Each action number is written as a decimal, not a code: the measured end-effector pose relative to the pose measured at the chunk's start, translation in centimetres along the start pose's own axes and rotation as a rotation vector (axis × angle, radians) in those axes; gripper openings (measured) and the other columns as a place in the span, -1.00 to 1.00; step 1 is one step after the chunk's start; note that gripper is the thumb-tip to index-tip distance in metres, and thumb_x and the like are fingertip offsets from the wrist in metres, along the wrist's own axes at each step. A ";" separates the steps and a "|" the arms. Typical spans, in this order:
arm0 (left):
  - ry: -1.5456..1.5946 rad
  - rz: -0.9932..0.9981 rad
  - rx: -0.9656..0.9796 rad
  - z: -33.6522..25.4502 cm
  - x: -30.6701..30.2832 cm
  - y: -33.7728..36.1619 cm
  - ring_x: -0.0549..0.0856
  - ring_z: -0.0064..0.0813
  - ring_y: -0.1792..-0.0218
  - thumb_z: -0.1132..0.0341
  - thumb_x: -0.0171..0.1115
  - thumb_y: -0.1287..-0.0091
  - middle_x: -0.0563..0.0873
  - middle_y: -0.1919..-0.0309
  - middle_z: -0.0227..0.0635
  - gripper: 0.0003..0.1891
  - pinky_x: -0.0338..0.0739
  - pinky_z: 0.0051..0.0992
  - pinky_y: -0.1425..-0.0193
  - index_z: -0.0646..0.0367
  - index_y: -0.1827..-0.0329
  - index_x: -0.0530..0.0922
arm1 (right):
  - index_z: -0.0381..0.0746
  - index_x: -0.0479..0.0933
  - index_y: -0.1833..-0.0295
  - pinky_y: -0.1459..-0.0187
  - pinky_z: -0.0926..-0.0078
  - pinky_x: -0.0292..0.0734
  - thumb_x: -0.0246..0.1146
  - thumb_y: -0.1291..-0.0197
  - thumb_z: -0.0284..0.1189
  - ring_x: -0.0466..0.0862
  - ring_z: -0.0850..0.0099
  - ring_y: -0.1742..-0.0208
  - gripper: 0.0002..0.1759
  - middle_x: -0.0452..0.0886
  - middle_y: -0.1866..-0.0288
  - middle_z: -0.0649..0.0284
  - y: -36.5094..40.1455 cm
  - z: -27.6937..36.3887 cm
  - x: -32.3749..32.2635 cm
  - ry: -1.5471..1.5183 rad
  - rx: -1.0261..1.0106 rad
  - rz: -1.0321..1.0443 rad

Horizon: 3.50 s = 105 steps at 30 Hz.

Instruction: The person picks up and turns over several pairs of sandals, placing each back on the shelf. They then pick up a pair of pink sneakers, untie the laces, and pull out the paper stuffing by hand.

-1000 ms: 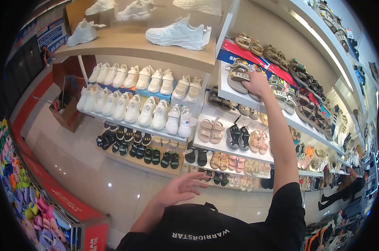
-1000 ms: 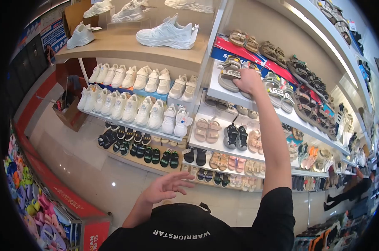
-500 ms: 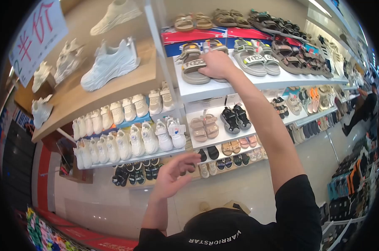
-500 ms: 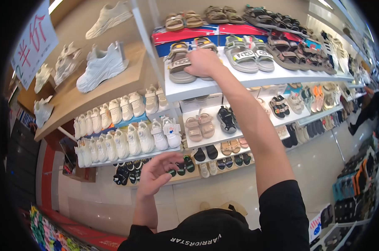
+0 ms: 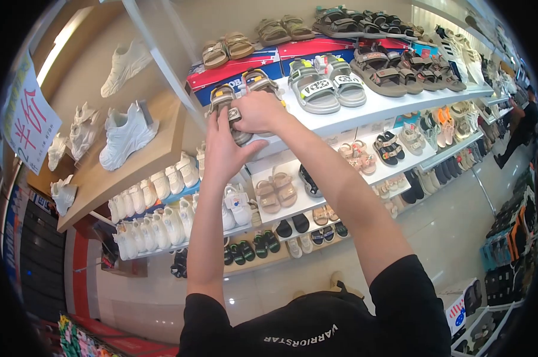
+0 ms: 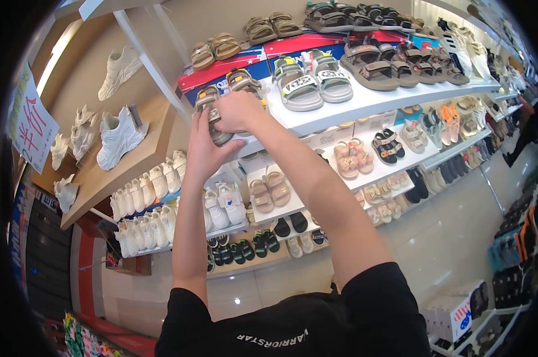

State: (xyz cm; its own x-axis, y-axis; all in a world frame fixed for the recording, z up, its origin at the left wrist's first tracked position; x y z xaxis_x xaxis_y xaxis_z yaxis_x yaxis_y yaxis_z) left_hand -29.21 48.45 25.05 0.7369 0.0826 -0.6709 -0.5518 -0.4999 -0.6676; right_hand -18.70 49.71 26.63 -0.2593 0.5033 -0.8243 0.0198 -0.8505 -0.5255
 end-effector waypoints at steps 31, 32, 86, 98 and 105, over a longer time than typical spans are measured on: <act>-0.220 -0.144 -0.056 1.5 -0.4 0.8 0.56 0.10 -0.26 -0.13 0.54 -0.06 0.48 -0.28 0.19 0.04 0.48 -0.13 -0.31 0.33 -0.47 0.24 | -0.28 0.63 0.16 0.29 0.52 0.54 0.34 -0.21 -0.54 0.62 0.52 0.38 -0.89 0.69 0.37 0.25 20.7 -3.9 3.2 -0.951 0.079 0.039; -0.216 -0.133 -0.064 1.6 -0.4 0.8 0.56 0.10 -0.26 -0.14 0.53 -0.06 0.48 -0.27 0.19 0.04 0.48 -0.14 -0.31 0.34 -0.46 0.24 | -0.28 0.63 0.18 0.28 0.51 0.54 0.33 -0.22 -0.52 0.62 0.55 0.38 -0.92 0.68 0.39 0.24 23.5 -5.3 8.2 -0.975 0.224 0.137; 0.106 -0.240 0.064 1.9 -2.2 1.8 0.14 0.54 -0.42 0.09 0.62 0.09 0.07 -0.36 0.63 0.29 0.13 -0.02 -0.55 0.75 -0.44 -0.11 | -0.20 0.52 -0.28 -0.36 0.18 0.31 0.33 -0.21 -0.03 0.49 0.17 -0.37 -0.36 0.52 -0.38 0.10 19.6 -5.3 32.8 -0.128 0.318 0.082; -0.098 -0.218 0.111 0.1 -2.4 1.6 0.35 0.36 -0.36 0.13 0.50 -0.13 0.17 -0.38 0.46 0.15 0.36 -0.08 -0.43 0.51 -0.53 -0.15 | -0.28 0.64 0.15 0.18 0.25 0.60 0.32 0.05 -0.28 0.71 0.14 0.21 -0.63 0.68 0.09 0.09 23.1 -7.2 31.6 -0.266 0.352 0.076; 0.069 -0.159 0.063 2.4 -1.0 1.1 0.24 0.18 -0.49 -0.09 0.61 0.01 0.20 -0.44 0.36 0.29 0.17 -0.10 -0.57 0.56 -0.51 -0.06 | -0.30 0.55 -0.20 -0.01 0.30 0.67 0.05 -0.41 -0.23 0.72 0.25 -0.02 -0.56 0.67 -0.09 0.15 33.3 -8.1 29.6 -1.769 1.002 -0.198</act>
State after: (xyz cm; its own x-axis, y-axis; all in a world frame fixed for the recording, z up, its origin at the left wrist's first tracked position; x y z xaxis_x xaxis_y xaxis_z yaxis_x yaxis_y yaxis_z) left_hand -31.46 49.93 24.22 0.8405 0.0960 -0.5333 -0.4482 -0.4299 -0.7838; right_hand -17.88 37.48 -16.95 -0.6648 0.4390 0.6044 -0.3893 -0.8941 0.2212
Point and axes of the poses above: each hand's wrist, its own y-axis away from the middle knuckle, its own x-axis out of the palm, z = x × y, the point moved 10 cm from there along -y, towards the middle knuckle
